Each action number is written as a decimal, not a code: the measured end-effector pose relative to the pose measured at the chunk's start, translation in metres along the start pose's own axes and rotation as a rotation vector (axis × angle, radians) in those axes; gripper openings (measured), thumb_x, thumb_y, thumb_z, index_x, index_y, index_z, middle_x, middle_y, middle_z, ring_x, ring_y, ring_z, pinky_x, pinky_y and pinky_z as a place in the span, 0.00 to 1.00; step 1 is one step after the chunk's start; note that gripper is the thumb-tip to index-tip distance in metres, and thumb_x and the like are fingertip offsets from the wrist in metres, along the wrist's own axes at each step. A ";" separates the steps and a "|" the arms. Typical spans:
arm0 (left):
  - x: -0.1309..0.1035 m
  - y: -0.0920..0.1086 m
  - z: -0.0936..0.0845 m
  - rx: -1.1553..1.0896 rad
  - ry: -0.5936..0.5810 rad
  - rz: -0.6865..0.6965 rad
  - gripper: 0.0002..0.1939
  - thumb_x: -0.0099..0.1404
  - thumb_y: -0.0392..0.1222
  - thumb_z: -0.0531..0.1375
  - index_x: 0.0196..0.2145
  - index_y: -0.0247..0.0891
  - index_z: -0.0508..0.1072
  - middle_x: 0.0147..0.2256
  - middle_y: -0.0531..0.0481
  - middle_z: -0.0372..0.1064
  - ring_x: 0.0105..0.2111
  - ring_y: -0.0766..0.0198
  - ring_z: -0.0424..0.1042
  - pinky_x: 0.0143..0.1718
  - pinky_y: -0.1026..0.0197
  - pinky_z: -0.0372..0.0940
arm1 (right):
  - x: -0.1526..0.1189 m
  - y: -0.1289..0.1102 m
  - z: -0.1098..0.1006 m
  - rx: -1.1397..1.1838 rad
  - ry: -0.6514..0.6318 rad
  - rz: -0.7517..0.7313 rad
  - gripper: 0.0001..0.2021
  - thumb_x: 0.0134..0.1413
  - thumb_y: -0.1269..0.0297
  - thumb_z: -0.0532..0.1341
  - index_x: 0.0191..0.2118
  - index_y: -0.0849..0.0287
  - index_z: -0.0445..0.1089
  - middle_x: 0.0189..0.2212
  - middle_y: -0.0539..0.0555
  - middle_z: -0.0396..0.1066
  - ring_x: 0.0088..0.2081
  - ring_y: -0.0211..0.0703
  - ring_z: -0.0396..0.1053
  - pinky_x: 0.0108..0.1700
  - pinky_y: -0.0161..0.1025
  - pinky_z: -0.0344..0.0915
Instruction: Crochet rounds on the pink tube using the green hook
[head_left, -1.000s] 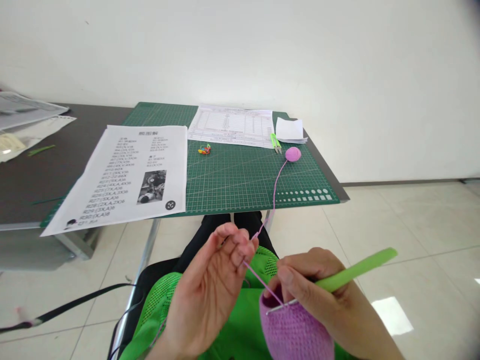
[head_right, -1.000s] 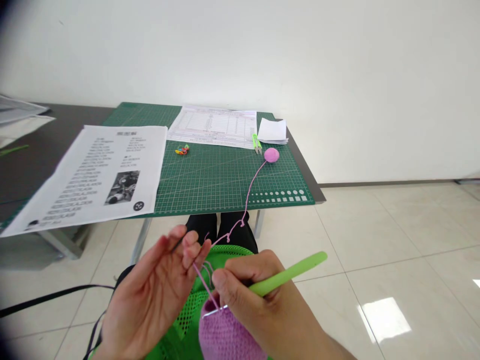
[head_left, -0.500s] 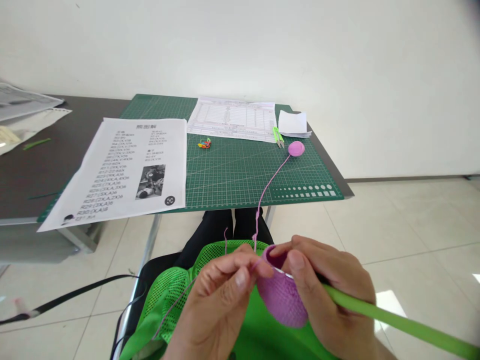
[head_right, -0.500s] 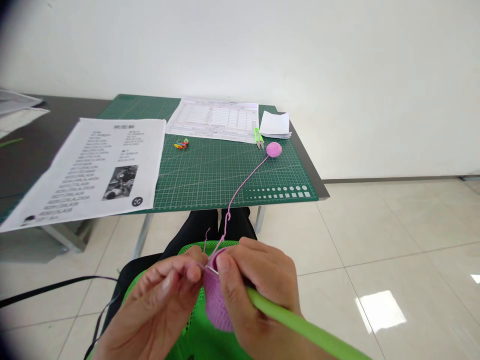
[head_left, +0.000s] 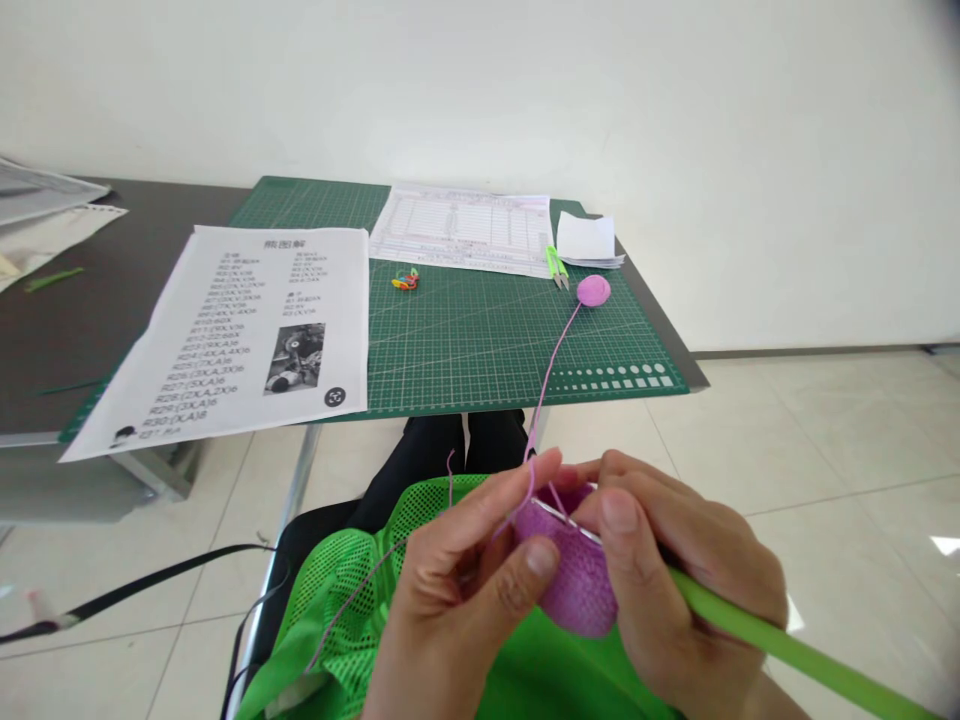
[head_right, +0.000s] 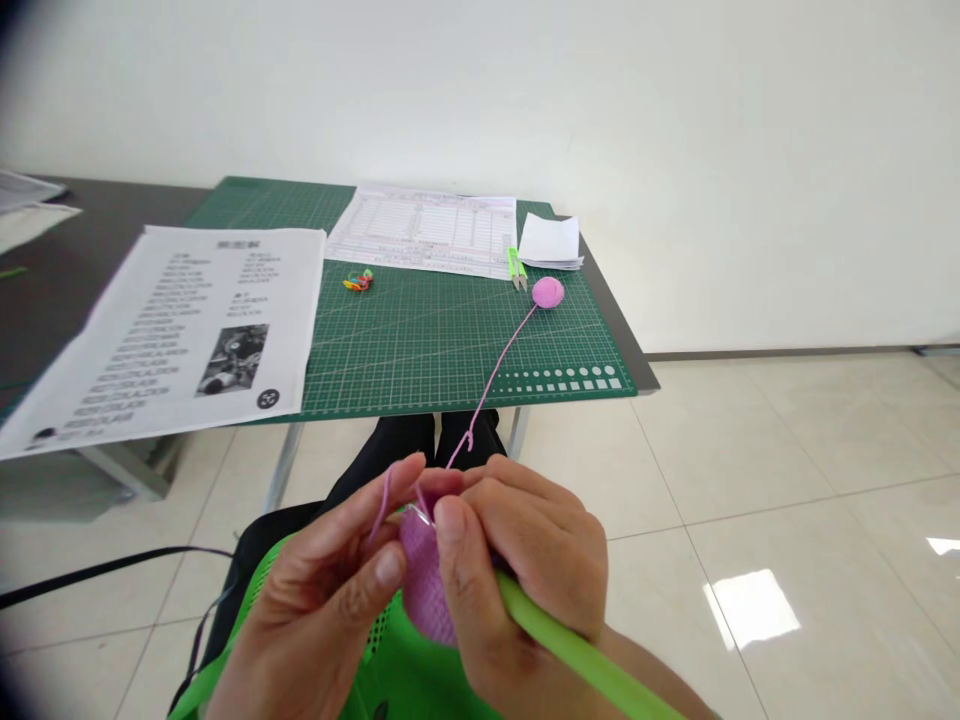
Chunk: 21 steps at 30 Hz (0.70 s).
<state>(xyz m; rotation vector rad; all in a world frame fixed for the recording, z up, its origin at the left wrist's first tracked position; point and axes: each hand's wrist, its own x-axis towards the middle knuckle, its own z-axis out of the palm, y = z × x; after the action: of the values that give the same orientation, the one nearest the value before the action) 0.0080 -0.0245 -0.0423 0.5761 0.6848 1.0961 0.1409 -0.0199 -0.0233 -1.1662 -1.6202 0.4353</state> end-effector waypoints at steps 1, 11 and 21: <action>0.000 0.000 0.001 0.027 -0.011 0.019 0.15 0.64 0.41 0.70 0.46 0.58 0.84 0.49 0.62 0.83 0.51 0.67 0.79 0.50 0.76 0.68 | 0.000 0.000 -0.001 -0.011 0.000 -0.015 0.14 0.65 0.71 0.55 0.27 0.59 0.69 0.20 0.47 0.69 0.24 0.31 0.67 0.28 0.30 0.68; -0.010 0.011 0.002 0.288 0.092 0.077 0.21 0.60 0.38 0.72 0.50 0.57 0.83 0.31 0.56 0.80 0.31 0.69 0.75 0.34 0.75 0.70 | -0.001 -0.001 -0.008 -0.136 -0.048 -0.252 0.11 0.61 0.76 0.56 0.29 0.61 0.69 0.20 0.47 0.70 0.25 0.33 0.67 0.44 0.38 0.76; -0.004 0.016 -0.003 0.029 -0.087 -0.069 0.21 0.64 0.37 0.70 0.53 0.55 0.80 0.32 0.57 0.74 0.30 0.74 0.71 0.35 0.78 0.66 | 0.005 -0.002 -0.008 -0.226 -0.048 -0.351 0.09 0.62 0.61 0.61 0.30 0.55 0.70 0.24 0.48 0.68 0.27 0.39 0.67 0.39 0.45 0.75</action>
<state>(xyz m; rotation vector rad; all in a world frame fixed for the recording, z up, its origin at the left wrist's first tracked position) -0.0049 -0.0222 -0.0319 0.6171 0.6416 0.9929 0.1470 -0.0185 -0.0159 -1.0097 -1.9082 0.0549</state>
